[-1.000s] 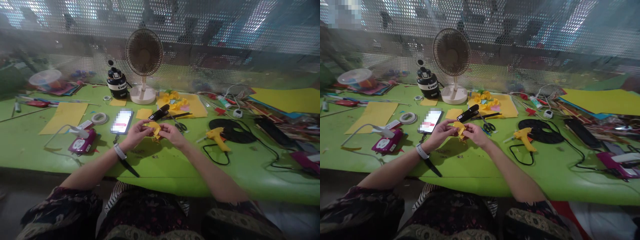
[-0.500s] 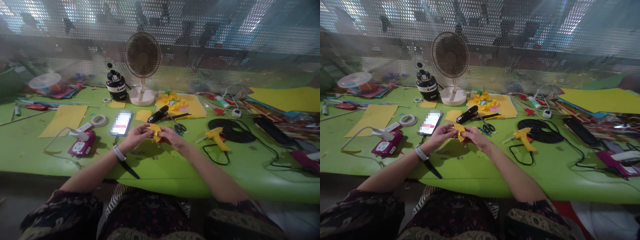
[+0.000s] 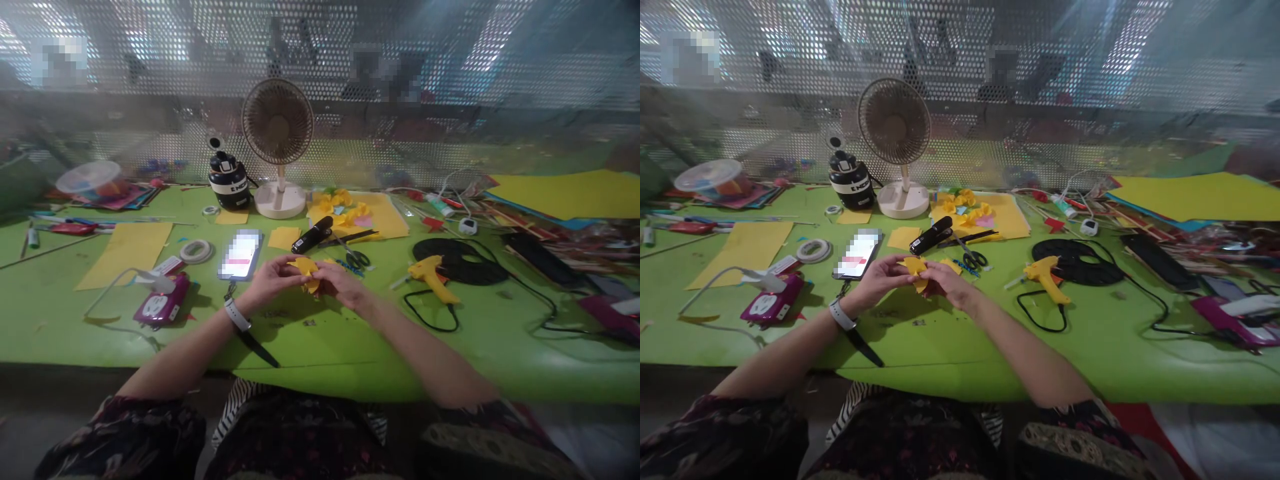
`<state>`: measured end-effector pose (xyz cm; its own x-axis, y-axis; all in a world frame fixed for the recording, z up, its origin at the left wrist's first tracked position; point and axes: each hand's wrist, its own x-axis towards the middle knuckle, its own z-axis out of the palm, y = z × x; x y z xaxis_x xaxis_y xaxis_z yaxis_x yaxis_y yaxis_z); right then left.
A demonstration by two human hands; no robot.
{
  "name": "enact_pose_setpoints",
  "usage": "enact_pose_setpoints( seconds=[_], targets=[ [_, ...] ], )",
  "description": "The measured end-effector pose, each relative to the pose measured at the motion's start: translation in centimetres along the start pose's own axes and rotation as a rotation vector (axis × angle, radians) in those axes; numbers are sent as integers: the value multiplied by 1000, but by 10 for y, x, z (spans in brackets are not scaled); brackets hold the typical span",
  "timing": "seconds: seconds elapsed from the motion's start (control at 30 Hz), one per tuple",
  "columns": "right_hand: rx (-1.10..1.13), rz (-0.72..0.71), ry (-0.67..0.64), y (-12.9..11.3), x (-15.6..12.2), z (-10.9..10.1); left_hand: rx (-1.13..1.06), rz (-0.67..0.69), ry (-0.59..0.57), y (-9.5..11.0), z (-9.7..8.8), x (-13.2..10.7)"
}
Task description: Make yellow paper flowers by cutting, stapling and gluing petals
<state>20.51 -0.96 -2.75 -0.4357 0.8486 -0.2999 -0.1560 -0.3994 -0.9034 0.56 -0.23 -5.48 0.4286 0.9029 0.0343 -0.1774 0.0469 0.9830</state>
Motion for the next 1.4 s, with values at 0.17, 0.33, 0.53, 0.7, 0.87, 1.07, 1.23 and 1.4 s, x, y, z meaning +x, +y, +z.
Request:
enact_pose_setpoints(
  seconds=[0.17,0.33,0.53,0.7,0.87,1.07,1.23,1.4],
  targets=[
    [-5,-18,-44,2,2,-3,19,26,39,0,2,1],
    [-43,-96,-81,0,0,-2,55,26,68,0,3,1],
    [-308,-191,24,0,-4,6,118,32,95,2,6,0],
    [-441,-322,76,5,-2,4,153,2,30,3,5,-2],
    [-347,-287,80,2,-2,1,116,-3,-26,-1,0,2],
    [-283,-346,150,-4,-2,-1,101,40,-88,-3,-5,7],
    [-251,-320,177,-4,-1,-3,63,47,-6,4,-4,5],
    [-221,-328,227,-3,0,-3,10,60,30,6,1,4]
  ],
)
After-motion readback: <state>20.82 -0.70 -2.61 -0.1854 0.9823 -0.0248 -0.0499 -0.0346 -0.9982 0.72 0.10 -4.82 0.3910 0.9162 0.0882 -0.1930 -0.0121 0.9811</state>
